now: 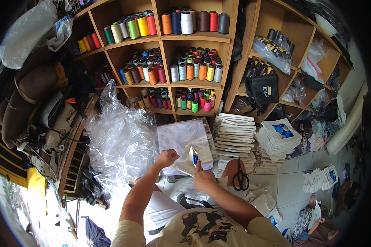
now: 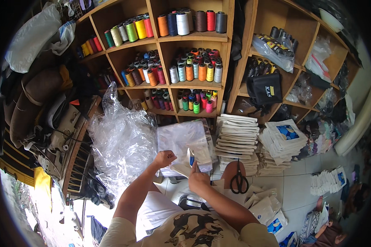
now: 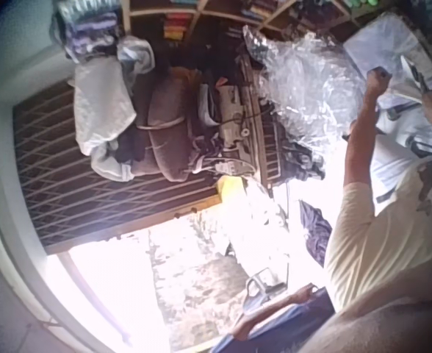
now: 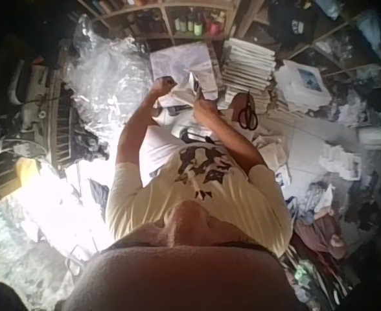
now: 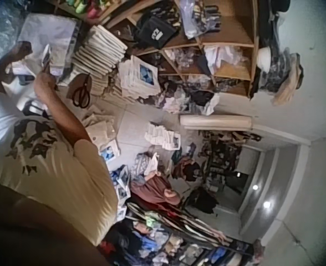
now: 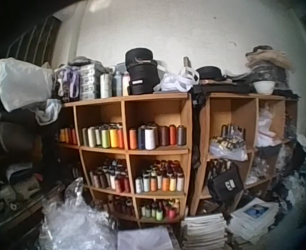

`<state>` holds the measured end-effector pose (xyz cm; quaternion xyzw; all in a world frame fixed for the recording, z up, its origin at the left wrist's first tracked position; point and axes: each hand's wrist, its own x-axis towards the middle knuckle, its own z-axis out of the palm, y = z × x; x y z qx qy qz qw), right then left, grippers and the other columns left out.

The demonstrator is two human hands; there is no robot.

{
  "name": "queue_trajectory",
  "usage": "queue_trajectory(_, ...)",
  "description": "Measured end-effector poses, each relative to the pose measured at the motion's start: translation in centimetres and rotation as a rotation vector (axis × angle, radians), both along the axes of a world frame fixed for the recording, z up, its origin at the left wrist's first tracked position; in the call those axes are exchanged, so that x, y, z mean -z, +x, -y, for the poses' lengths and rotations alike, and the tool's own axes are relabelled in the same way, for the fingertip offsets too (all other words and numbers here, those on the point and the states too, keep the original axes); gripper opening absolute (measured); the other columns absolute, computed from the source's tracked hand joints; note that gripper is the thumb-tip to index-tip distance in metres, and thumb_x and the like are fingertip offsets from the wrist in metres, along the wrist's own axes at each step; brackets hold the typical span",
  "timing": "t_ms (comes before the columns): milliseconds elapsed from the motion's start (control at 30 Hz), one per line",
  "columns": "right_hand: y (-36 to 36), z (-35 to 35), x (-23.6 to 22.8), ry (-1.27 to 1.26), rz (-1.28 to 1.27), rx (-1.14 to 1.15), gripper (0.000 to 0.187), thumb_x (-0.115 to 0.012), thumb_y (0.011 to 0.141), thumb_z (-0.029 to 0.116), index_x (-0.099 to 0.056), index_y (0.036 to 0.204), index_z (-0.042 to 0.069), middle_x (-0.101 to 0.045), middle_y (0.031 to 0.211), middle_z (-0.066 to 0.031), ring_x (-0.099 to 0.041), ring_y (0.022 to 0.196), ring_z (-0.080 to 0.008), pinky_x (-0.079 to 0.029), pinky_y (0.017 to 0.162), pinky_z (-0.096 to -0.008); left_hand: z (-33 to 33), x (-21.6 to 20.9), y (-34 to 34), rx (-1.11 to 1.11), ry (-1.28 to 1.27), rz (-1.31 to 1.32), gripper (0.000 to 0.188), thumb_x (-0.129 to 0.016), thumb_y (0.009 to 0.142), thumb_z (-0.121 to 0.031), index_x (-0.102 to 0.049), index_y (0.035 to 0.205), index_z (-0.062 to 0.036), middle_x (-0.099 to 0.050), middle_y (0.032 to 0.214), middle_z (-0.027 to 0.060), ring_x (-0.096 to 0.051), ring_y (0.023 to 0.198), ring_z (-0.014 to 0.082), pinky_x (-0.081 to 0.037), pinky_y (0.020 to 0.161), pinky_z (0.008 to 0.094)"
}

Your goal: Trimming loose threads from printed tote bags using scissors and stacking them.

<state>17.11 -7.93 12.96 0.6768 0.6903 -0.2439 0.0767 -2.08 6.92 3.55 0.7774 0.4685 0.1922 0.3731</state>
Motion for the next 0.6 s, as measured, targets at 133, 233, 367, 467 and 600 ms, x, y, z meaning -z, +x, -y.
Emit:
queue_trajectory(133, 0.0, -0.5, -0.2, -0.119, -0.041, 0.012, 0.089, -0.054, 0.078, 0.012, -0.001, 0.144, -0.015, -0.063, 0.110, -0.0298, -0.068, 0.085, -0.0355, -0.054, 0.077, -0.0423, 0.0, -2.1, -0.1, -0.126, 0.138, 0.005, 0.021, -0.069, 0.081, -0.023, -0.066, 0.083, -0.0024, -0.067, 0.076, 0.0163, -0.066, 0.070, 0.0316, -0.052, 0.064, 0.0369)
queue_trajectory(233, 0.1, -0.5, -0.3, -0.125, -0.040, 0.012, 0.088, -0.053, 0.078, 0.012, -0.001, 0.145, -0.013, -0.063, 0.109, -0.0295, -0.068, 0.086, -0.0358, -0.053, 0.079, -0.0428, 0.4, -4.2, 0.2, -0.260, 0.256, 0.105, 0.017, -0.066, 0.083, -0.019, -0.063, 0.081, -0.0023, -0.065, 0.073, 0.0164, -0.065, 0.069, 0.0335, -0.052, 0.063, 0.0380)
queue_trajectory(367, 1.1, 0.1, 2.2, 0.028, -0.016, -0.004, 0.090, -0.055, 0.077, 0.016, -0.005, 0.144, -0.016, -0.069, 0.091, -0.0225, -0.069, 0.077, -0.0318, -0.054, 0.070, -0.0422, 1.3, -4.6, 1.0, -0.264, 0.359, 0.122, 0.013, -0.064, 0.083, -0.014, -0.059, 0.080, -0.0023, -0.063, 0.076, 0.0180, -0.063, 0.068, 0.0365, -0.051, 0.061, 0.0419)
queue_trajectory(467, 1.1, 0.6, -2.4, 0.004, -0.043, 0.012, 0.089, -0.055, 0.076, 0.015, -0.008, 0.145, -0.015, -0.069, 0.086, -0.0228, -0.069, 0.074, -0.0323, -0.054, 0.068, -0.0426, 1.3, -1.2, -0.9, -0.169, 0.313, 0.056, 0.012, -0.064, 0.083, -0.013, -0.060, 0.080, -0.0024, -0.063, 0.077, 0.0178, -0.063, 0.072, 0.0362, -0.051, 0.066, 0.0429)
queue_trajectory(600, 3.9, 3.0, -5.9, 0.006, 0.027, 0.012, 0.084, -0.055, 0.075, 0.014, -0.016, 0.144, -0.013, -0.068, 0.077, -0.0223, -0.069, 0.067, -0.0323, -0.054, 0.064, -0.0424, 2.2, 0.4, 0.0, -0.077, 0.205, 0.014, 0.009, -0.062, 0.083, -0.011, -0.060, 0.086, -0.0024, -0.064, 0.083, 0.0186, -0.063, 0.080, 0.0371, -0.051, 0.071, 0.0441)
